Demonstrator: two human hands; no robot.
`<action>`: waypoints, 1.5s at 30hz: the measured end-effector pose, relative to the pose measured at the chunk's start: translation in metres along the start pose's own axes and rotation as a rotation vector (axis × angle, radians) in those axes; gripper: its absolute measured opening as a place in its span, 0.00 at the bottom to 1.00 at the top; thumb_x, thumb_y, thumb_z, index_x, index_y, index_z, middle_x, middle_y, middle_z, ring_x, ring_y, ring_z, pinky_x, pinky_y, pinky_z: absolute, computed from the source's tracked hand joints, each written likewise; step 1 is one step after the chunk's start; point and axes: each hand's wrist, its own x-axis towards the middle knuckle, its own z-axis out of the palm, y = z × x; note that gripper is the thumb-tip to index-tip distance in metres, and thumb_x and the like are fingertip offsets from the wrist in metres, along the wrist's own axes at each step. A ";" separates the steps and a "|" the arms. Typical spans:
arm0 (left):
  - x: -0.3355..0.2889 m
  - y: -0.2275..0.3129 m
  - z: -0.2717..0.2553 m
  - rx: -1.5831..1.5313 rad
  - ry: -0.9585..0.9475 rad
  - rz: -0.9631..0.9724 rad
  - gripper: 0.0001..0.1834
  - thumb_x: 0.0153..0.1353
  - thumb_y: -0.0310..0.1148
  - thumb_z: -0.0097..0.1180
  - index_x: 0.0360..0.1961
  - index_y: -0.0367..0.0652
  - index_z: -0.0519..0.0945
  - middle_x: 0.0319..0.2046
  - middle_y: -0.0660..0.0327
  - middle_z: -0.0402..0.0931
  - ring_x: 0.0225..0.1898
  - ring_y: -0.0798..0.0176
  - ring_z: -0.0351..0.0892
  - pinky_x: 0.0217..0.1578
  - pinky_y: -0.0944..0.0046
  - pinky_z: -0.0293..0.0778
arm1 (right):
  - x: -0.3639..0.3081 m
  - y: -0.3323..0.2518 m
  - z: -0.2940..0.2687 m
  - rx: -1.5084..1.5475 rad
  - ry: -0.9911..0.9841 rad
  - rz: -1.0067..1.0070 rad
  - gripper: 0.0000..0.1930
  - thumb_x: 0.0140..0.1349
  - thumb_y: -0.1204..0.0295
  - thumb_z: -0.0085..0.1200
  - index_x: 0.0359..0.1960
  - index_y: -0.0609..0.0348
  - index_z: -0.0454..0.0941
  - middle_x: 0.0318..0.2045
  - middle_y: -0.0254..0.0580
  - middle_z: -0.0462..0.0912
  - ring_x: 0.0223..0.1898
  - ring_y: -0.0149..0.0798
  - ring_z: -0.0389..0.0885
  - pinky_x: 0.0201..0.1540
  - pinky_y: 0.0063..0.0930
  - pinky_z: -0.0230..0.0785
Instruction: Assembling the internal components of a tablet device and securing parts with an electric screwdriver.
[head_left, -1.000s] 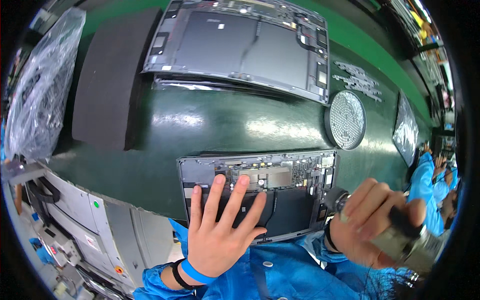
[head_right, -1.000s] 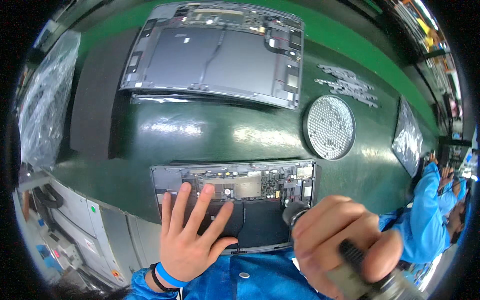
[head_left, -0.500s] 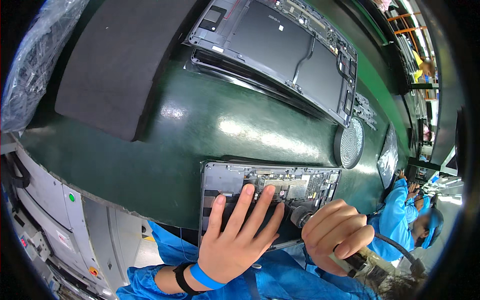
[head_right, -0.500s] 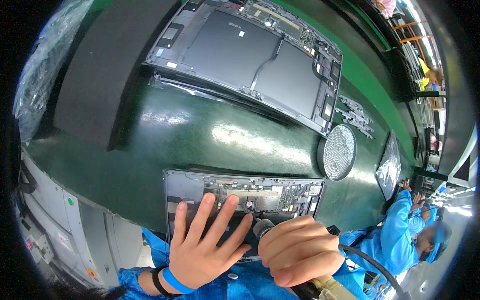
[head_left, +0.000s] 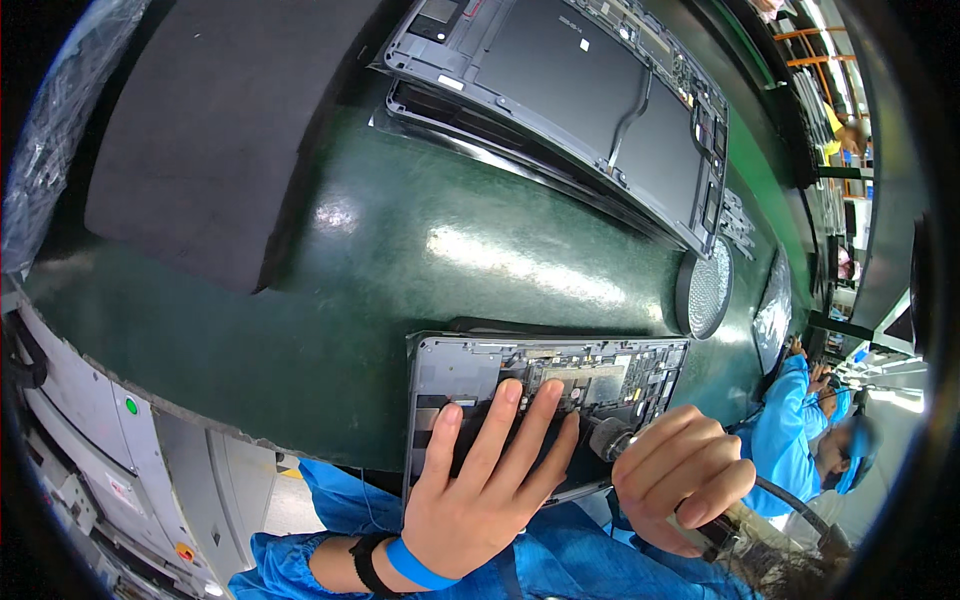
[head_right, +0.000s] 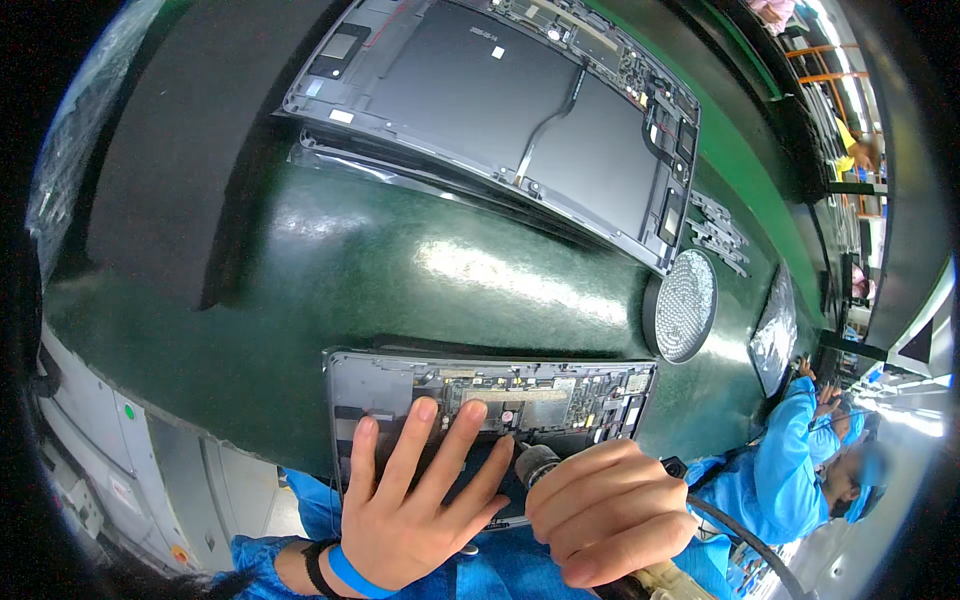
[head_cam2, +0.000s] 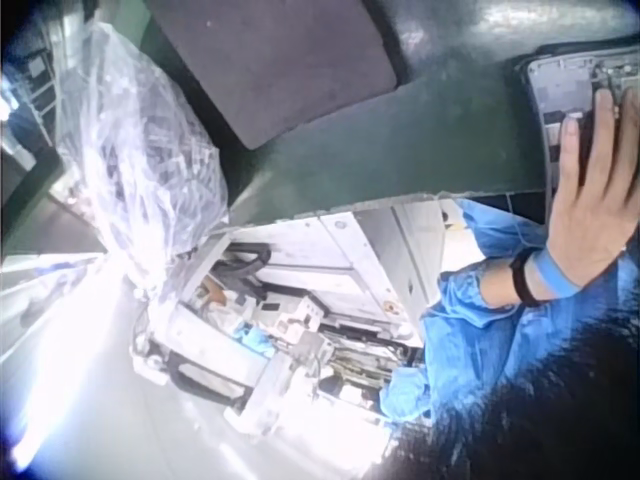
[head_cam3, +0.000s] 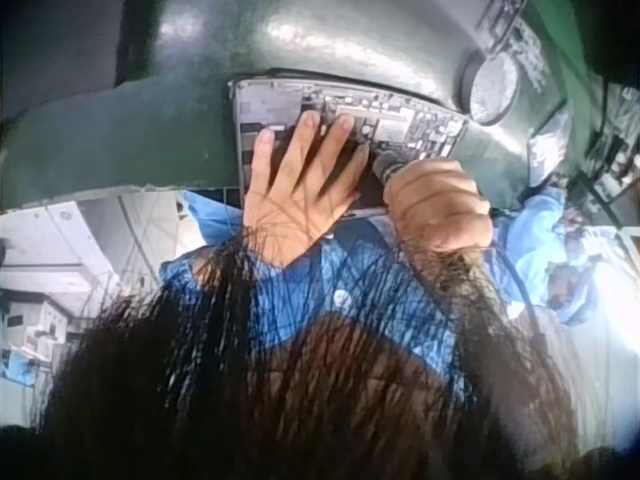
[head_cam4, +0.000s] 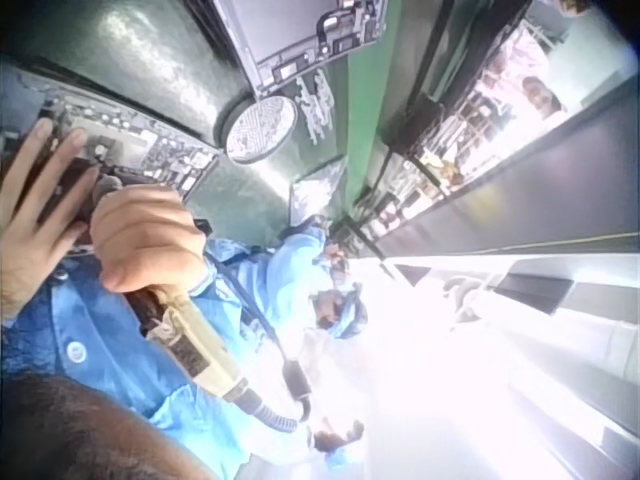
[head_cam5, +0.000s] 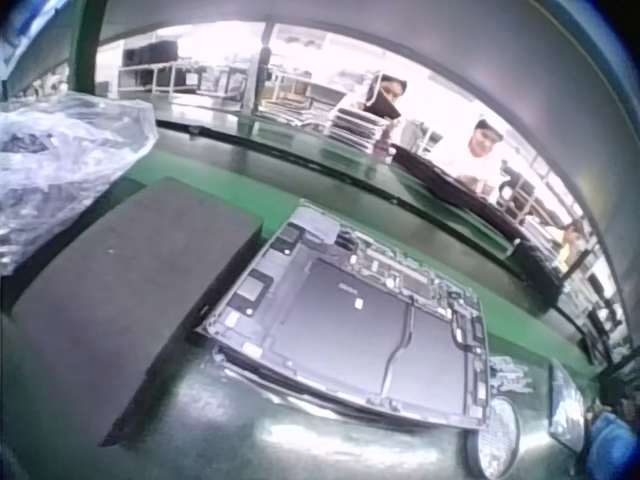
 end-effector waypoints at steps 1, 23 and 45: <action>0.000 0.000 0.001 0.003 0.002 -0.007 0.17 0.63 0.41 0.48 0.52 0.62 0.82 0.65 0.67 0.70 0.69 0.59 0.64 0.68 0.46 0.54 | 0.001 0.000 -0.002 0.014 -0.055 0.029 0.13 0.61 0.66 0.64 0.38 0.57 0.72 0.17 0.36 0.79 0.14 0.34 0.79 0.19 0.30 0.78; -0.002 -0.001 0.000 -0.022 -0.040 0.010 0.18 0.64 0.41 0.47 0.52 0.61 0.82 0.66 0.66 0.70 0.70 0.57 0.62 0.70 0.45 0.50 | 0.005 -0.003 0.000 0.059 -0.063 0.117 0.10 0.56 0.77 0.64 0.33 0.66 0.74 0.21 0.46 0.81 0.20 0.44 0.82 0.27 0.40 0.81; -0.004 0.002 0.001 0.022 -0.080 0.009 0.27 0.61 0.55 0.53 0.62 0.66 0.76 0.68 0.68 0.65 0.71 0.57 0.60 0.69 0.41 0.50 | 0.030 -0.003 -0.008 -0.083 0.280 0.037 0.25 0.67 0.43 0.47 0.51 0.51 0.73 0.17 0.31 0.69 0.18 0.31 0.67 0.22 0.25 0.63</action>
